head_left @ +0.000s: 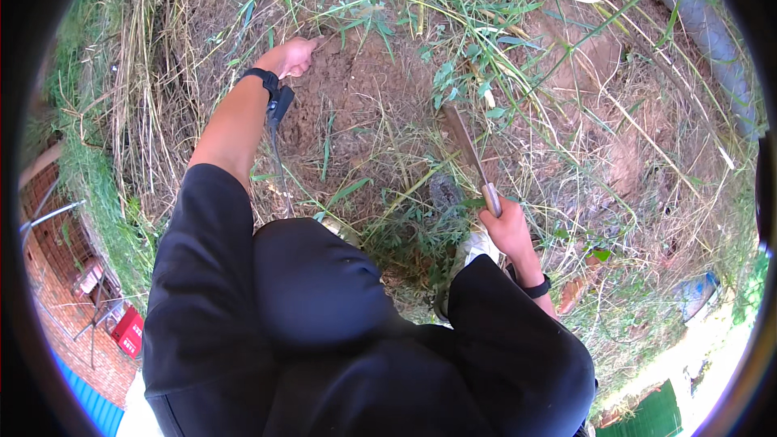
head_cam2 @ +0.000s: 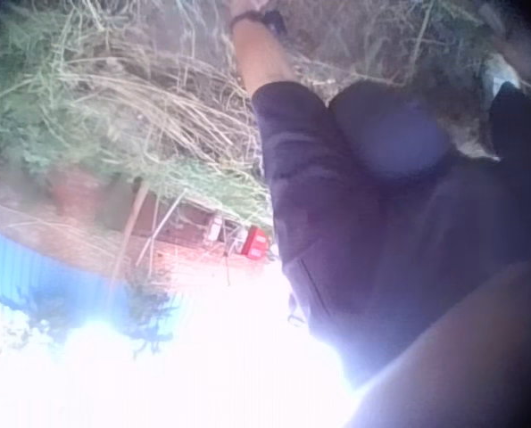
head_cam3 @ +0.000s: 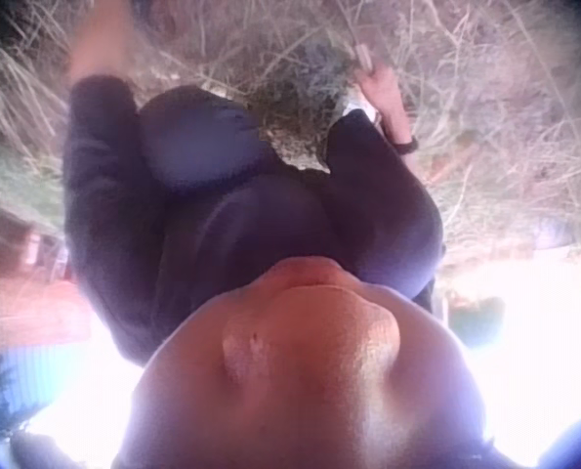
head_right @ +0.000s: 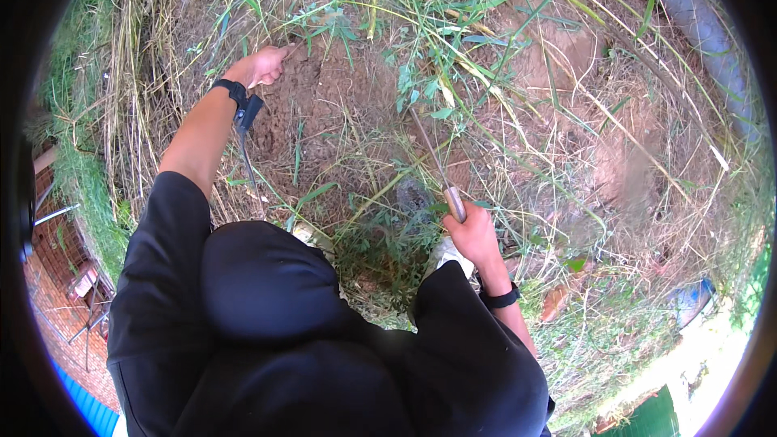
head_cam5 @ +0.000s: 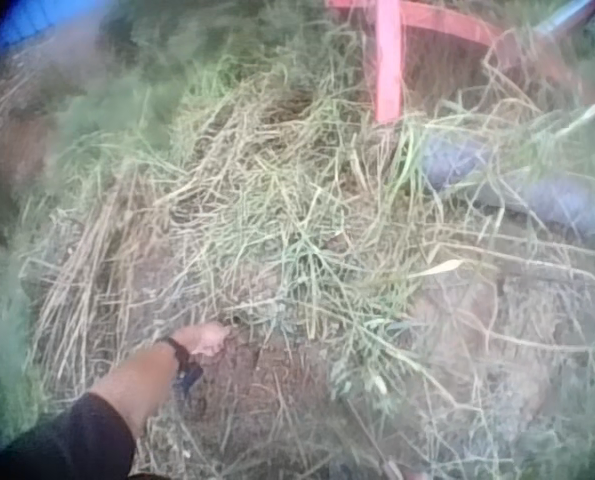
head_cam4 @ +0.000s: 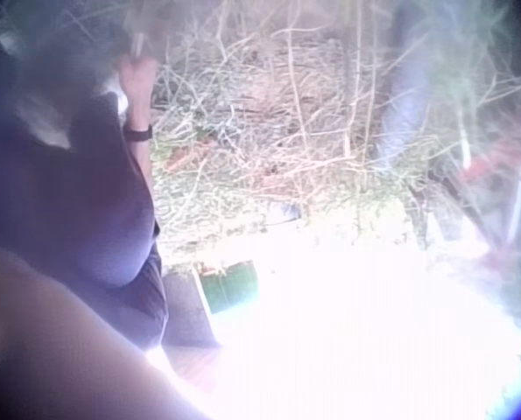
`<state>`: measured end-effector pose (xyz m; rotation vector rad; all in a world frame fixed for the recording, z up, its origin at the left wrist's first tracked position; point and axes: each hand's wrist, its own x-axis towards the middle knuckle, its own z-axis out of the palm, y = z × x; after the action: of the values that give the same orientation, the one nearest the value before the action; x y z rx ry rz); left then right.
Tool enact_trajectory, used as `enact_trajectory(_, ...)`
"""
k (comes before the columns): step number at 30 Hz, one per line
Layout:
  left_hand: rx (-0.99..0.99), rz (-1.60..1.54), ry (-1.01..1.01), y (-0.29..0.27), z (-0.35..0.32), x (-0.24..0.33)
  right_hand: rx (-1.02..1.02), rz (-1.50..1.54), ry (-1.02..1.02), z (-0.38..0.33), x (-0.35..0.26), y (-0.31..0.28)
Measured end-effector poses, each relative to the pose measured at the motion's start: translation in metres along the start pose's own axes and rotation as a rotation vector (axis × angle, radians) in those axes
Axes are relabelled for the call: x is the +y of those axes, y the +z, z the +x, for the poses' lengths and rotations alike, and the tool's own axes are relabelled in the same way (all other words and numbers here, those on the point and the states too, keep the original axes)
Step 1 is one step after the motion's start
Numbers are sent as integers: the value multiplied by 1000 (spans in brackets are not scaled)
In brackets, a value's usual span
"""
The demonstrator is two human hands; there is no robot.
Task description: The person chops green plant stalks using a cleaver while sitting on the ground, handling the stalks by hand and cutting them into segments.
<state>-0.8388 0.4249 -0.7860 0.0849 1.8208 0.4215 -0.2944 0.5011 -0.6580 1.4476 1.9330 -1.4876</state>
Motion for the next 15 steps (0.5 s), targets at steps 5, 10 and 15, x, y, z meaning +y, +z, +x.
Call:
enact_trajectory(5, 76, -213, 129, 34, -12, -5, 80, 10, -44, -2, 6, 8)
enact_trajectory(10, 118, -355, 217, 40, -8, -25, 86, -28, -60, 0, -4, 11)
enact_trajectory(15, 37, -829, 194, 53, 0, -42, 111, -83, -73, -3, -5, 16)
